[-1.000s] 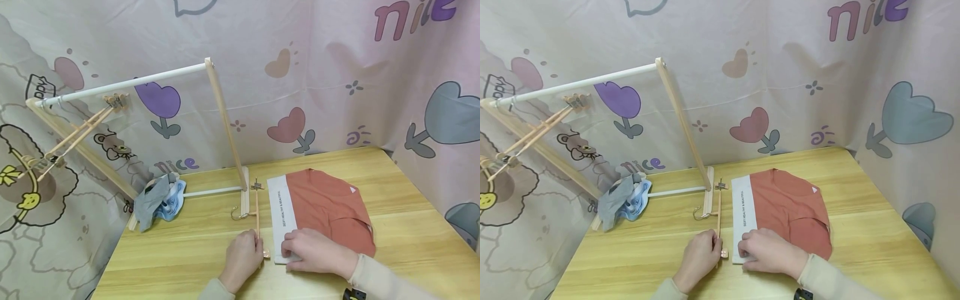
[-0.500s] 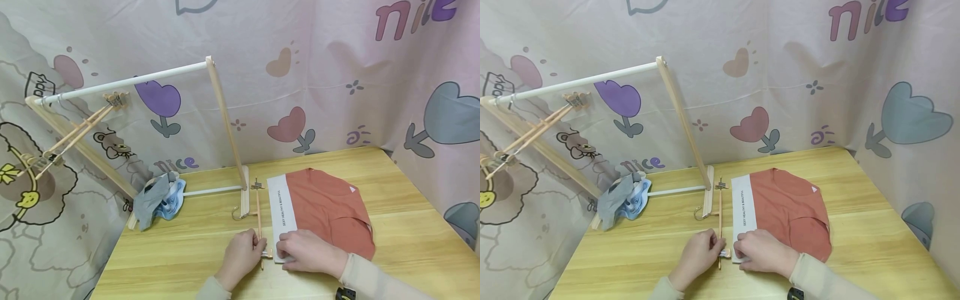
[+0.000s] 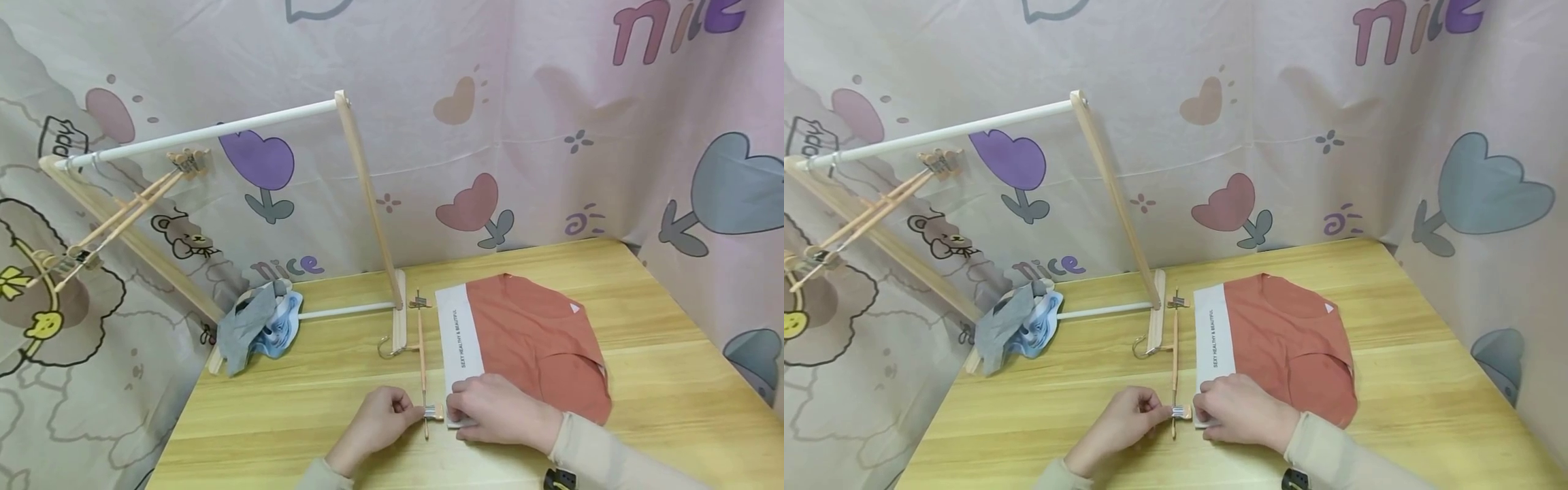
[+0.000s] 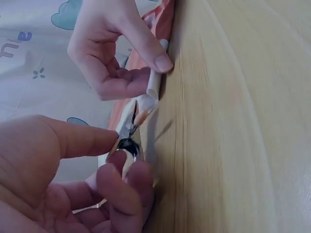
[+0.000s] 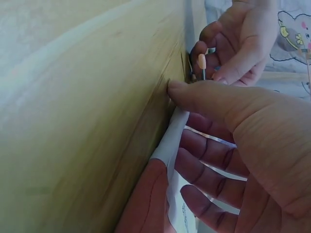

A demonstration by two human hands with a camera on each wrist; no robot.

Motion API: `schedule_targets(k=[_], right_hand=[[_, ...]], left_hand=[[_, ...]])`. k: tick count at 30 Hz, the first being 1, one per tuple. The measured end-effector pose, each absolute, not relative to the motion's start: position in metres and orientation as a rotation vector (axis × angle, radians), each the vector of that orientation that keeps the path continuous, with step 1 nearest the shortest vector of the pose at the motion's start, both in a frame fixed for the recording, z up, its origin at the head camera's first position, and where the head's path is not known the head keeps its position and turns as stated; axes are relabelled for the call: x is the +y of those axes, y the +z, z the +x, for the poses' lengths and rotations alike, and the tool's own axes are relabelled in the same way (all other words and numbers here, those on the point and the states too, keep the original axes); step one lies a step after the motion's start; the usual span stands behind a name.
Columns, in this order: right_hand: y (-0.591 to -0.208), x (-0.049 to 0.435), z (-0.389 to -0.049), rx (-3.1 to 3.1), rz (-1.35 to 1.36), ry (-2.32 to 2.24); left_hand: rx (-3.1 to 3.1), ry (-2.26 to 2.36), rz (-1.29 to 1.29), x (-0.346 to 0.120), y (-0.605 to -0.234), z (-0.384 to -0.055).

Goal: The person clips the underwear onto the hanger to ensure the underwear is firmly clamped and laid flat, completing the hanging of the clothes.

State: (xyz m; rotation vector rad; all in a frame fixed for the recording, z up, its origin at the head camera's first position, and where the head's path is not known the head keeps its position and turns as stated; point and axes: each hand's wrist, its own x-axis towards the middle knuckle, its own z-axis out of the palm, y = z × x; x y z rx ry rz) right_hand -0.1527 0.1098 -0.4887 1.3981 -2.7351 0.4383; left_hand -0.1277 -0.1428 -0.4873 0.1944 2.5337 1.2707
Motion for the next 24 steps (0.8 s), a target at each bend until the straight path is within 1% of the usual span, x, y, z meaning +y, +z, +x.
schedule_targets(k=[10,17,24], right_hand=[[-0.4918,0.1081,-0.1531,-2.735,1.401,0.492],[-0.4920,0.1081,-0.1533,-2.754,1.397,0.488],[-0.4921,0.1087,-0.1536,-2.754,1.391,0.501]], left_hand=[[2.474,1.307,0.189,-0.1407,-0.4785,-0.1282],[2.367,1.397,0.085,-0.1406,-0.4801,-0.1333],[2.263,1.453,0.041,-0.1447,-0.4847,-0.1351]])
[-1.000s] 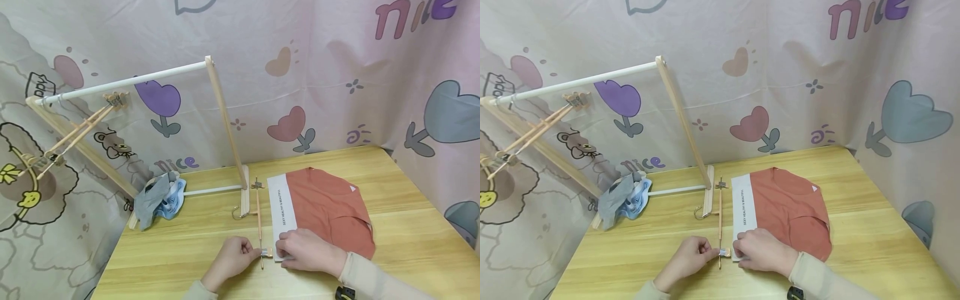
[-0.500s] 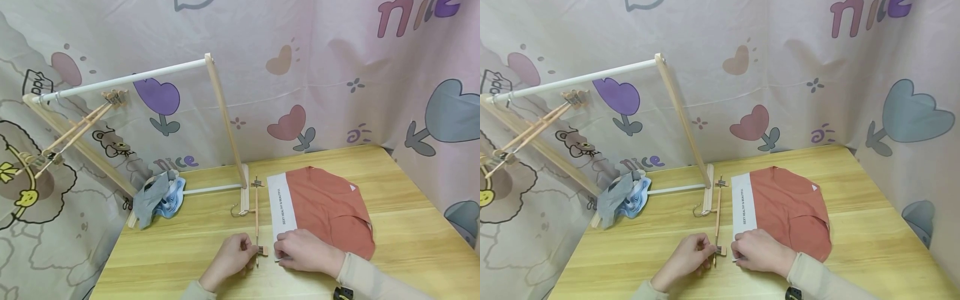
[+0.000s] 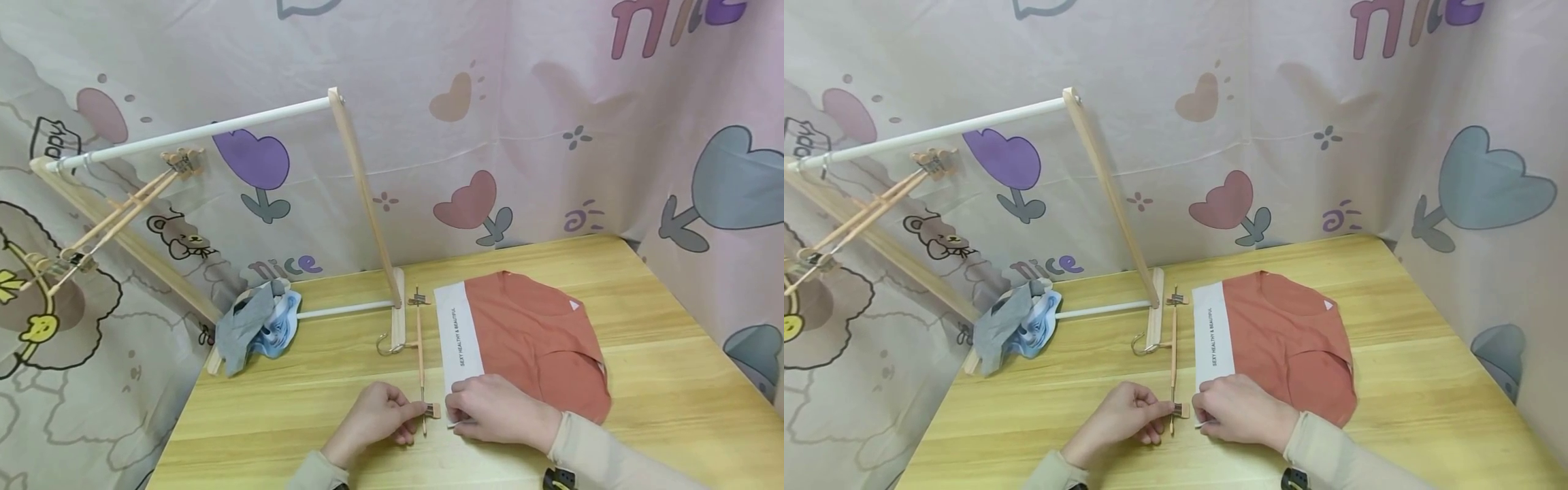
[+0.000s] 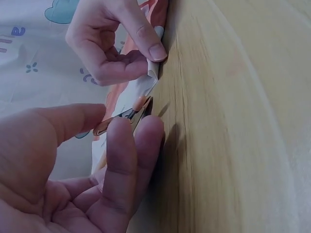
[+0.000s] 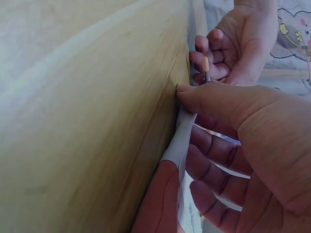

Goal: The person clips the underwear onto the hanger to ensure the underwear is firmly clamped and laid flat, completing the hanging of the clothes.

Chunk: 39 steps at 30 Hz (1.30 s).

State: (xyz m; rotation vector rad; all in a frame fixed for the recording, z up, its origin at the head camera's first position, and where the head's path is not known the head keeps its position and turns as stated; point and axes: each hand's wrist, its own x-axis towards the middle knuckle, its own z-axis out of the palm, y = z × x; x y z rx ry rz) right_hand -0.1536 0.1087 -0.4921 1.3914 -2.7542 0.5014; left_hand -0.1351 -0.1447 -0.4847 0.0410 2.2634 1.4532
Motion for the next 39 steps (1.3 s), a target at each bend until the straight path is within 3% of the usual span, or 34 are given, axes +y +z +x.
schedule_targets(k=[39], right_hand=[[-0.497,0.119,-0.153,-2.423,1.405,0.605]], left_hand=[[2.081,1.599,-0.019,-0.139,-0.489,-0.134]])
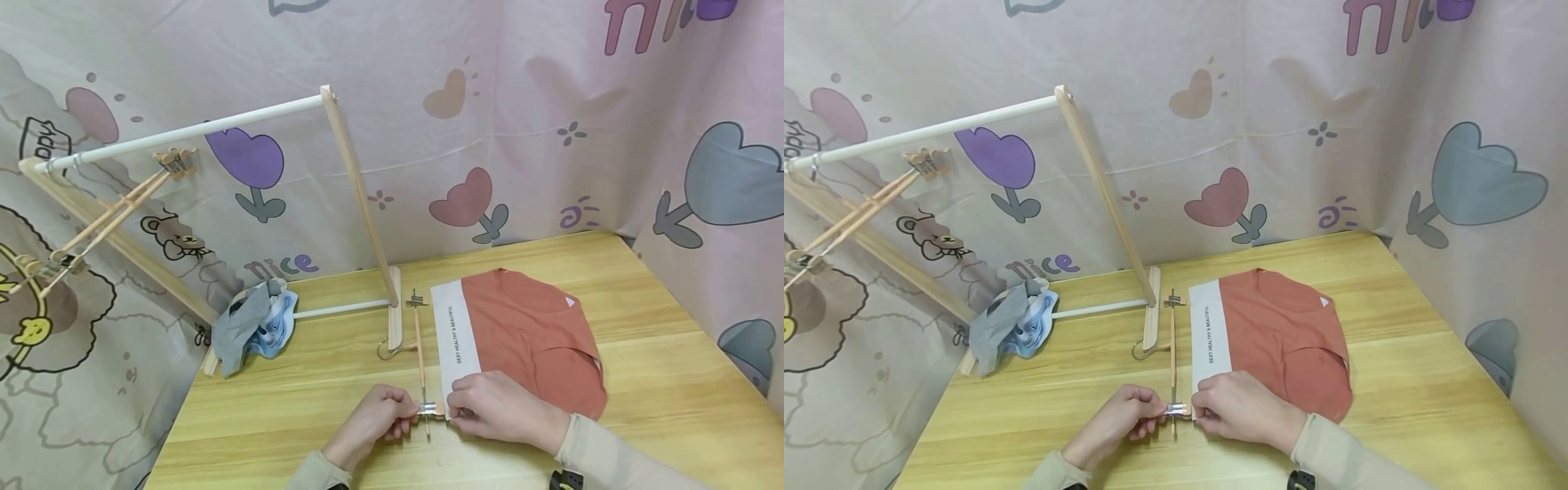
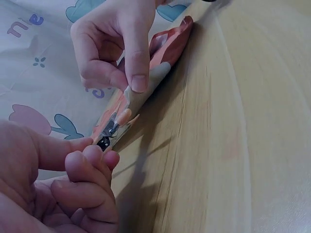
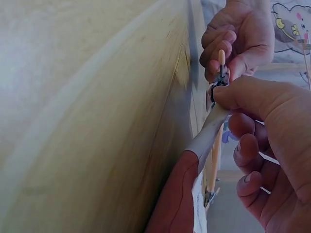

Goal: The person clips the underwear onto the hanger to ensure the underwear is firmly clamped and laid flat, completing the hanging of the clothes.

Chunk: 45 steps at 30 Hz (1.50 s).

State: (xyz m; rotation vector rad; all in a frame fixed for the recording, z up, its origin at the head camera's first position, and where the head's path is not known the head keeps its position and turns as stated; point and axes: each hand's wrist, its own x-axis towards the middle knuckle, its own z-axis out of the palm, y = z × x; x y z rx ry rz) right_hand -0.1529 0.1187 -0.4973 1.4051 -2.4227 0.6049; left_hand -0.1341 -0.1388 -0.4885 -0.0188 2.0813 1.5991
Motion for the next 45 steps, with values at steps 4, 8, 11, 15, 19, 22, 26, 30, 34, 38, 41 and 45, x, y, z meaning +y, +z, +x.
schedule_targets(k=[4,8,11,15,19,22,26,30,34,38,41,45], right_hand=[[-0.498,0.119,-0.153,-2.413,1.405,0.602],[-0.498,0.120,-0.153,-2.398,1.420,0.610],[-0.498,0.119,-0.153,-2.383,1.435,0.613],[-0.499,0.119,-0.153,-2.367,1.446,0.614],[-0.500,0.119,-0.153,-2.364,1.453,0.611],[-0.500,0.119,-0.153,-2.361,1.461,0.608],[-0.500,0.119,-0.153,-2.348,1.469,0.603],[-0.500,0.119,-0.153,-2.322,1.476,0.603],[-0.500,0.119,-0.153,-2.319,1.480,0.606],[-0.500,0.119,-0.153,-2.329,1.493,0.611],[-0.501,0.120,-0.153,-2.325,1.504,0.605],[-0.502,0.120,-0.154,-2.314,1.510,0.592]], left_hand=[[2.071,1.605,-0.013,-0.137,-0.490,-0.134],[2.071,1.605,-0.010,-0.136,-0.491,-0.135],[2.076,1.599,-0.009,-0.135,-0.493,-0.135],[2.083,1.591,-0.004,-0.134,-0.494,-0.136],[2.080,1.591,0.001,-0.133,-0.493,-0.136],[2.079,1.585,0.006,-0.132,-0.493,-0.136],[2.082,1.578,0.014,-0.131,-0.494,-0.136],[2.081,1.574,0.019,-0.130,-0.494,-0.137],[2.080,1.572,0.027,-0.127,-0.493,-0.137],[2.083,1.567,0.037,-0.125,-0.492,-0.136],[2.087,1.562,0.045,-0.123,-0.493,-0.136],[2.094,1.552,0.046,-0.121,-0.495,-0.136]])
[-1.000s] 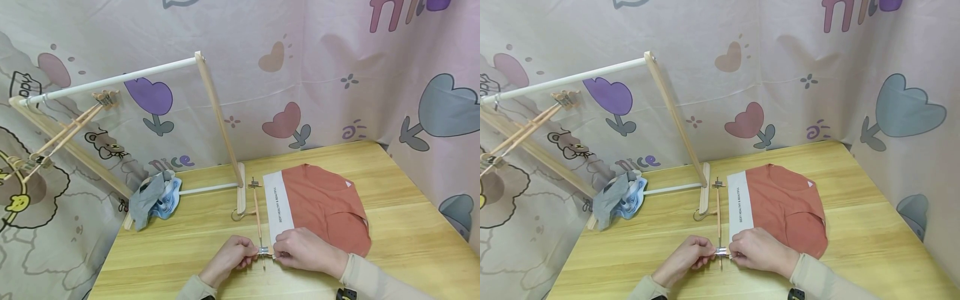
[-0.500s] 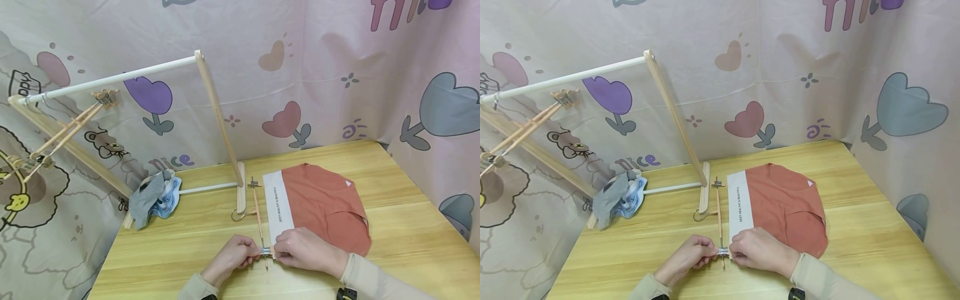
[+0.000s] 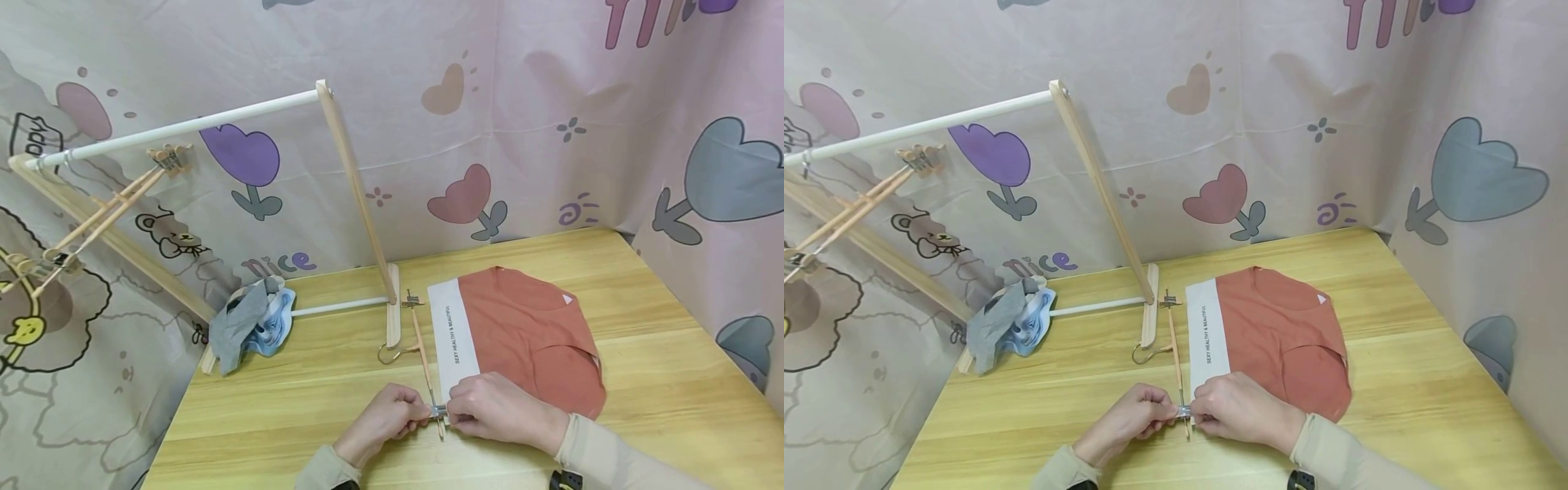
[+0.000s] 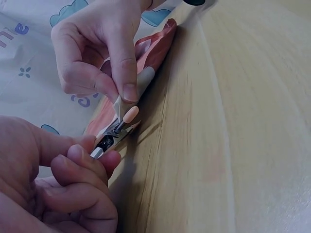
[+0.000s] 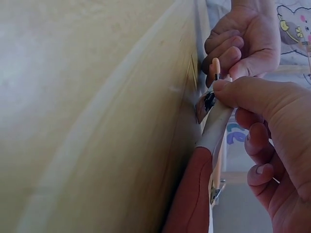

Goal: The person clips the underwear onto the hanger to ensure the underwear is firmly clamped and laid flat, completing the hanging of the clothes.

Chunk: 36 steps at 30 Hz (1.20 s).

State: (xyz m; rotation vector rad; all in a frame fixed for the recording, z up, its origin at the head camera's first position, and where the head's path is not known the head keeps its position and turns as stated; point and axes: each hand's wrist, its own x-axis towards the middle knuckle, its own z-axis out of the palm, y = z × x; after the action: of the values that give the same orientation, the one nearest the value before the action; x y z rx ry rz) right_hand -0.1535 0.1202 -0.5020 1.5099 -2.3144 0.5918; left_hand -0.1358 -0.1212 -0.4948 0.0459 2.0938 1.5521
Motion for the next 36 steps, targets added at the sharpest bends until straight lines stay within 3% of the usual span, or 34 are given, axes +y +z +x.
schedule_targets(k=[22,36], right_hand=[[-0.498,0.125,-0.157,-2.503,1.433,0.651],[-0.485,0.145,-0.184,-2.748,1.273,0.739]], left_hand=[[2.331,1.303,0.142,-0.120,-0.489,-0.131],[2.470,1.158,0.233,-0.140,-0.476,-0.141]])
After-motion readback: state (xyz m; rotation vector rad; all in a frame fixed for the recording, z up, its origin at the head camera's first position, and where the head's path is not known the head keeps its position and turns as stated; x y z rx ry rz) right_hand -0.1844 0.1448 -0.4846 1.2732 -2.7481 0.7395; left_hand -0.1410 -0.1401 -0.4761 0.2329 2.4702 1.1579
